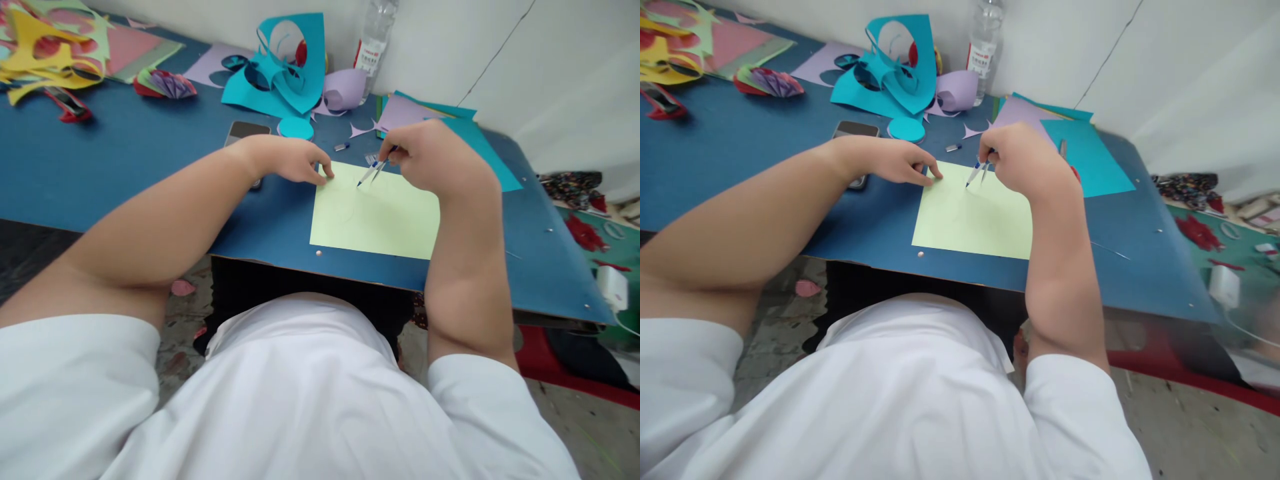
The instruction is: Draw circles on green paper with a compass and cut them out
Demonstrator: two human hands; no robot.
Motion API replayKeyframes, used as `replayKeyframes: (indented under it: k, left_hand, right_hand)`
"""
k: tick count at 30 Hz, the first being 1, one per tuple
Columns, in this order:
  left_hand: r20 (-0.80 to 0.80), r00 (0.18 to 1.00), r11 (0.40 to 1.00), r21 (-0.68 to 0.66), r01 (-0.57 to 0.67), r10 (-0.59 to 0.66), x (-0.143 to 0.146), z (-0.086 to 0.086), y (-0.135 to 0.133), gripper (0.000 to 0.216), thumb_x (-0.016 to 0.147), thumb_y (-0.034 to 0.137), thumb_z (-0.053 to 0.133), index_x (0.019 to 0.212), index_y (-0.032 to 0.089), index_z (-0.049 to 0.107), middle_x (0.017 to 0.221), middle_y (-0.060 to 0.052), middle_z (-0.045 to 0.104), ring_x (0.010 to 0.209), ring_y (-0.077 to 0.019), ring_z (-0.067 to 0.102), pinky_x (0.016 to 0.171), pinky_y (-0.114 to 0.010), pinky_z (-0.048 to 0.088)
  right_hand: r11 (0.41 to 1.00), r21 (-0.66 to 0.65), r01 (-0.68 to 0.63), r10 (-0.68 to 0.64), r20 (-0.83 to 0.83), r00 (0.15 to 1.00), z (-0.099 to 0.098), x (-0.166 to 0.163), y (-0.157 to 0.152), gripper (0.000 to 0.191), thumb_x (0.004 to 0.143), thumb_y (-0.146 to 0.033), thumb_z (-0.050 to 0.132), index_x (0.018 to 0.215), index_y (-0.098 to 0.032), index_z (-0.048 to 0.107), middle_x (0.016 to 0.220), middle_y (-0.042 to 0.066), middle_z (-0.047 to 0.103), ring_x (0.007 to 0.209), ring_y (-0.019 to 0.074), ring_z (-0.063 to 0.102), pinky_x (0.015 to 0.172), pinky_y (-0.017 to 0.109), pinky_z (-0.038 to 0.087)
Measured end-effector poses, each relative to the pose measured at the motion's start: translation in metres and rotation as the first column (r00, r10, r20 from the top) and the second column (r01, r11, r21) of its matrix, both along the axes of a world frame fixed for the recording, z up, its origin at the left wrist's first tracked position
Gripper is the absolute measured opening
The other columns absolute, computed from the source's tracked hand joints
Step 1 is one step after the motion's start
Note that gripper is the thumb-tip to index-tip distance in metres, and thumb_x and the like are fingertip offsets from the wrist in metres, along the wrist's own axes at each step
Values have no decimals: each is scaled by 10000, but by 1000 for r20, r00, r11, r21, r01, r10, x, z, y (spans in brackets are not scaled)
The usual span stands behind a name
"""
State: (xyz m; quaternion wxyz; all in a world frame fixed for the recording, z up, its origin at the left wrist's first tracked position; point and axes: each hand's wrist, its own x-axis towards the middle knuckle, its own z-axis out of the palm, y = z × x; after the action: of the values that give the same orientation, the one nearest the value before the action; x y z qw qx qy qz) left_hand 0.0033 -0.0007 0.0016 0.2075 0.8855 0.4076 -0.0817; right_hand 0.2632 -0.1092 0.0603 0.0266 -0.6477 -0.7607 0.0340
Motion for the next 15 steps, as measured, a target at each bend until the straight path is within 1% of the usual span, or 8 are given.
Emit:
replayKeyframes:
  k: [2, 5, 7, 9, 12, 15]
  left_hand:
    - [5, 1000, 1000, -2, 3, -3, 0, 0, 0, 740, 1122, 743, 734, 1722, 321, 837, 1211, -52, 848, 1279, -315, 707, 1122, -348, 526]
    - [13, 1000, 1000, -7, 5, -5, 0, 0, 0, 778, 1116, 779, 724, 1725, 309, 836, 1210, -61, 842, 1277, -320, 701, 1139, -355, 530]
    - [19, 1000, 1000, 0, 6, -6, 0, -1, 0, 778, 1105, 770, 740, 1715, 300, 843, 1213, -68, 839, 1266, -316, 697, 1150, -360, 529]
    - [29, 1000, 1000, 7, 12, -12, 0, -2, 1, 768, 1090, 752, 749, 1709, 309, 849, 1212, -70, 840, 1272, -325, 706, 1152, -370, 531]
    - [35, 999, 1000, 0, 24, -24, -2, -4, 4, 775, 1064, 738, 746, 1708, 320, 850, 1205, -77, 849, 1292, -361, 734, 1131, -391, 543]
    - [48, 998, 999, -16, 40, -39, -3, -5, 6, 831, 1042, 772, 741, 1725, 309, 837, 1249, -87, 867, 1288, -373, 739, 1147, -414, 545]
  right_hand:
    - [1000, -3, -19, 19, -15, 1000, -1, -2, 3, 418, 1152, -176, 532, 1254, -327, 909, 1453, 114, 929, 1348, 418, 845, 1031, 498, 686]
    - [1000, -6, -11, 11, -9, 1000, -3, -7, 8, 491, 1143, -101, 491, 1323, -296, 904, 1486, 142, 912, 1406, 407, 830, 1126, 488, 669]
    - [1000, 10, -3, 3, -8, 1000, -4, -11, 11, 515, 1133, -73, 494, 1392, -253, 901, 1500, 172, 907, 1442, 419, 821, 1188, 506, 651]
    - [999, 35, 14, -13, -7, 1000, -6, -11, 15, 512, 1145, -91, 510, 1439, -248, 899, 1559, 179, 893, 1505, 424, 796, 1234, 510, 630]
    - [995, 63, 78, -80, 26, 996, -9, -8, 21, 486, 1174, -138, 528, 1447, -289, 901, 1619, 158, 874, 1530, 403, 778, 1213, 474, 628]
    - [990, 71, 120, -125, 73, 989, -10, -5, 23, 476, 1198, -127, 504, 1433, -260, 896, 1590, 181, 881, 1479, 390, 795, 1167, 457, 629]
